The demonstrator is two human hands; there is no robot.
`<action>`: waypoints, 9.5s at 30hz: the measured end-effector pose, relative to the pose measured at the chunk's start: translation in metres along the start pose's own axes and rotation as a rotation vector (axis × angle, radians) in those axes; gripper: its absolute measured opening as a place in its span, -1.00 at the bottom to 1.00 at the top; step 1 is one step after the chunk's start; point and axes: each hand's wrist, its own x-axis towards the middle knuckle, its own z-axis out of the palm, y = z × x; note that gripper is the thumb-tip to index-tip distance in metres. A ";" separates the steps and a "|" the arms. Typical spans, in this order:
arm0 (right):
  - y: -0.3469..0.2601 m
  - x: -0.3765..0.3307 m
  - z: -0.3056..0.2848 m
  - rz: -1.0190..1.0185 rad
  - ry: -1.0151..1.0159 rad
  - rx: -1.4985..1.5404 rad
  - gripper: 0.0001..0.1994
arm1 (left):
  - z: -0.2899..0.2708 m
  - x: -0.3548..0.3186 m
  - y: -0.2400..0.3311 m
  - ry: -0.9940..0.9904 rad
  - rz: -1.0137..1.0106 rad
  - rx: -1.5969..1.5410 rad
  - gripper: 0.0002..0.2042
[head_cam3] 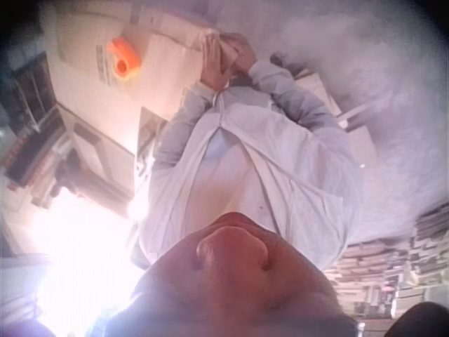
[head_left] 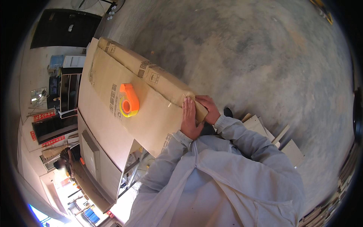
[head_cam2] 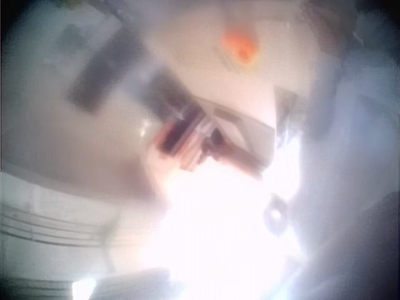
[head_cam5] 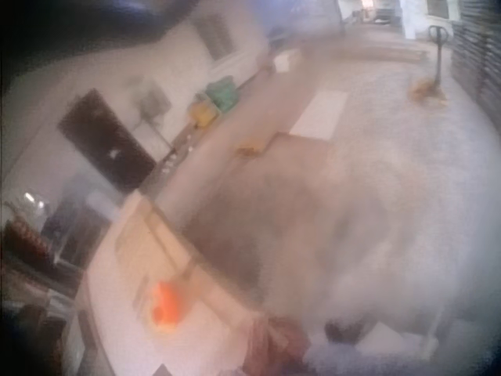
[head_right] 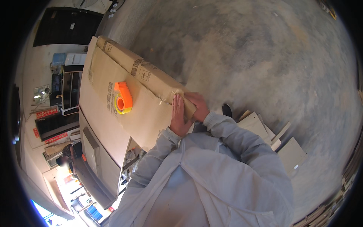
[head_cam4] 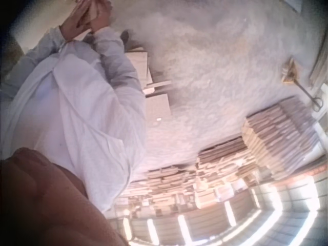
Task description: The person uses a handheld tape dispenser to apply clear packing tape to the seams of large cardboard boxes. They fold the box flaps, apply tape along the edges, and press the tape down to secure the package. The person repeats this process on multiple boxes, moving them aside after sealing.
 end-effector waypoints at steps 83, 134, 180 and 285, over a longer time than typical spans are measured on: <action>0.029 0.098 -0.032 0.981 -0.647 0.250 -0.49 | 0.002 -0.284 -0.151 0.739 -1.091 -1.131 -0.35; -0.041 0.115 0.012 1.140 -0.677 -0.459 0.08 | -0.129 -0.158 -0.087 0.316 -0.412 0.113 -0.30; -0.063 0.156 0.005 1.557 -0.553 0.274 -0.39 | -0.118 -0.041 -0.126 -0.057 0.009 -0.016 -0.39; -0.144 0.202 0.282 0.390 -2.216 0.122 -0.44 | -0.067 -0.160 0.005 2.087 -0.696 -1.195 -0.63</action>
